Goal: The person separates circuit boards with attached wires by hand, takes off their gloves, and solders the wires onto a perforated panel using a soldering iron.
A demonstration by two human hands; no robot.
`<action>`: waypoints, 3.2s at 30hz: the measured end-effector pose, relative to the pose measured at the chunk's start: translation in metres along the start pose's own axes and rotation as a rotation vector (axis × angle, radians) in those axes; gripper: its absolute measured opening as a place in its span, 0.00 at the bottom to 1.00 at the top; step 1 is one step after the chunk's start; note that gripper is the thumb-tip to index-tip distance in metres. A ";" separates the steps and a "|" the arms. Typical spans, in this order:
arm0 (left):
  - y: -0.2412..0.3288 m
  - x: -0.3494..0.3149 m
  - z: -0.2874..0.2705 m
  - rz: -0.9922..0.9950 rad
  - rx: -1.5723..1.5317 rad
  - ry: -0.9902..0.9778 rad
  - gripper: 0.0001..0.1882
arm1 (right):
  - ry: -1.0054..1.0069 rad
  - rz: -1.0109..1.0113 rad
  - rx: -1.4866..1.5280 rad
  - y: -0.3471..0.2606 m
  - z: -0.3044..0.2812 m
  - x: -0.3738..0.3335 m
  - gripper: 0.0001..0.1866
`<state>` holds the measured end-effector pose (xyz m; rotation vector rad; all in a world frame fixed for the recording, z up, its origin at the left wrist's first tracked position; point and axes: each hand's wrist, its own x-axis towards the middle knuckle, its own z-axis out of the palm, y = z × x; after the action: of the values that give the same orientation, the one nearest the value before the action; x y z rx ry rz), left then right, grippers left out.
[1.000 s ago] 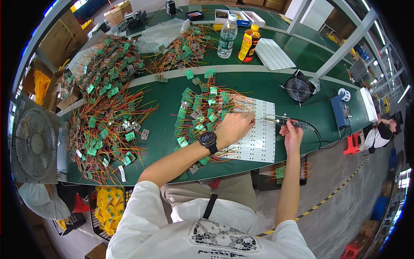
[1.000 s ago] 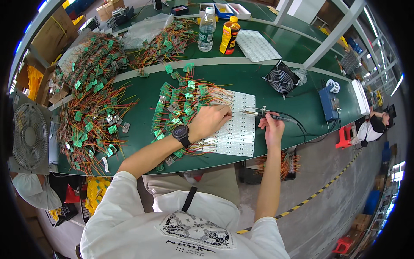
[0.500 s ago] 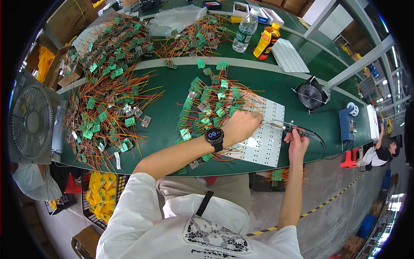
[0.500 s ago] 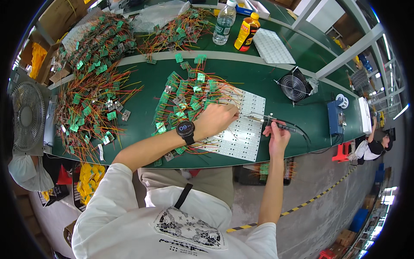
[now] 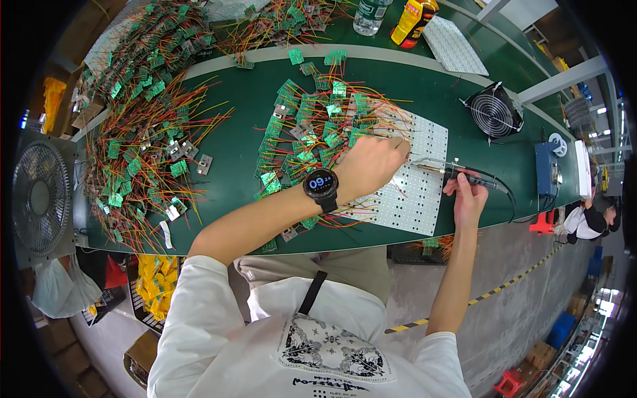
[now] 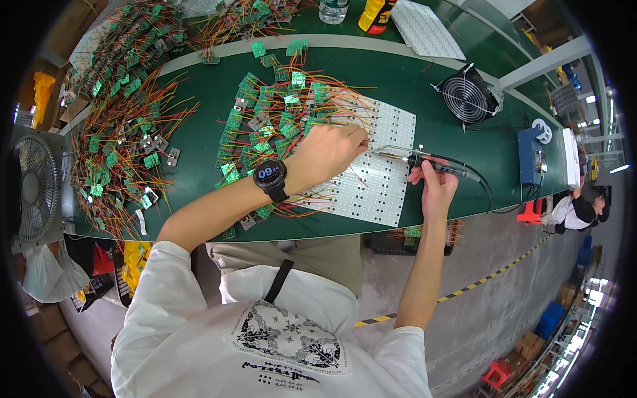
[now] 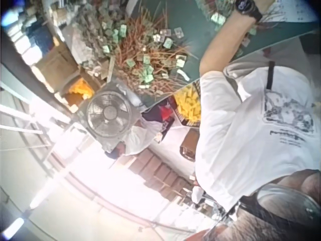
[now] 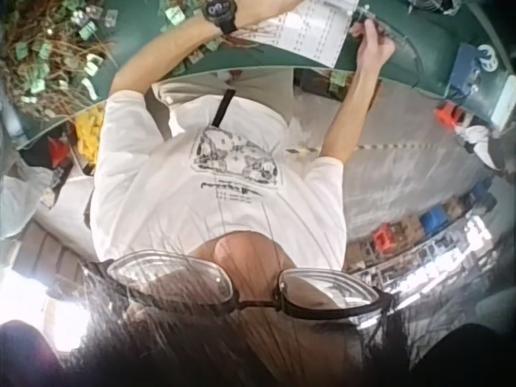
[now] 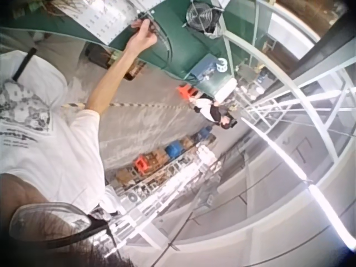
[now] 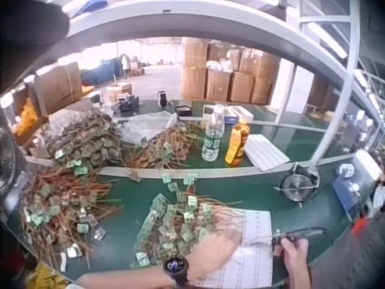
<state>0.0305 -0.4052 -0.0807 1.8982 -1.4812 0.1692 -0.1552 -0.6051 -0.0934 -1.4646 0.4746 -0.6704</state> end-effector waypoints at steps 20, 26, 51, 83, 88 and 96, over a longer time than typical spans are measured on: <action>-0.003 -0.002 0.002 0.013 0.030 -0.021 0.07 | -0.014 0.016 -0.033 0.000 0.003 -0.001 0.12; -0.001 -0.001 0.002 0.011 0.029 -0.041 0.07 | 0.003 0.008 -0.046 -0.001 0.001 -0.002 0.12; -0.007 0.001 -0.028 0.289 -0.200 -0.389 0.18 | 0.054 -0.008 0.055 -0.003 0.001 -0.002 0.11; -0.014 0.014 -0.053 0.140 -0.526 -0.786 0.15 | 0.076 -0.009 0.114 -0.003 0.000 -0.002 0.11; -0.019 0.018 -0.050 0.127 -0.484 -0.811 0.14 | 0.075 -0.006 0.112 -0.005 0.001 -0.001 0.11; -0.004 0.024 -0.045 0.405 -0.192 0.029 0.12 | 0.087 0.006 0.131 -0.003 -0.001 -0.001 0.11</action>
<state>0.0559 -0.3967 -0.0369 1.4246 -1.7807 0.2299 -0.1570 -0.6047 -0.0904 -1.3144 0.4930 -0.7486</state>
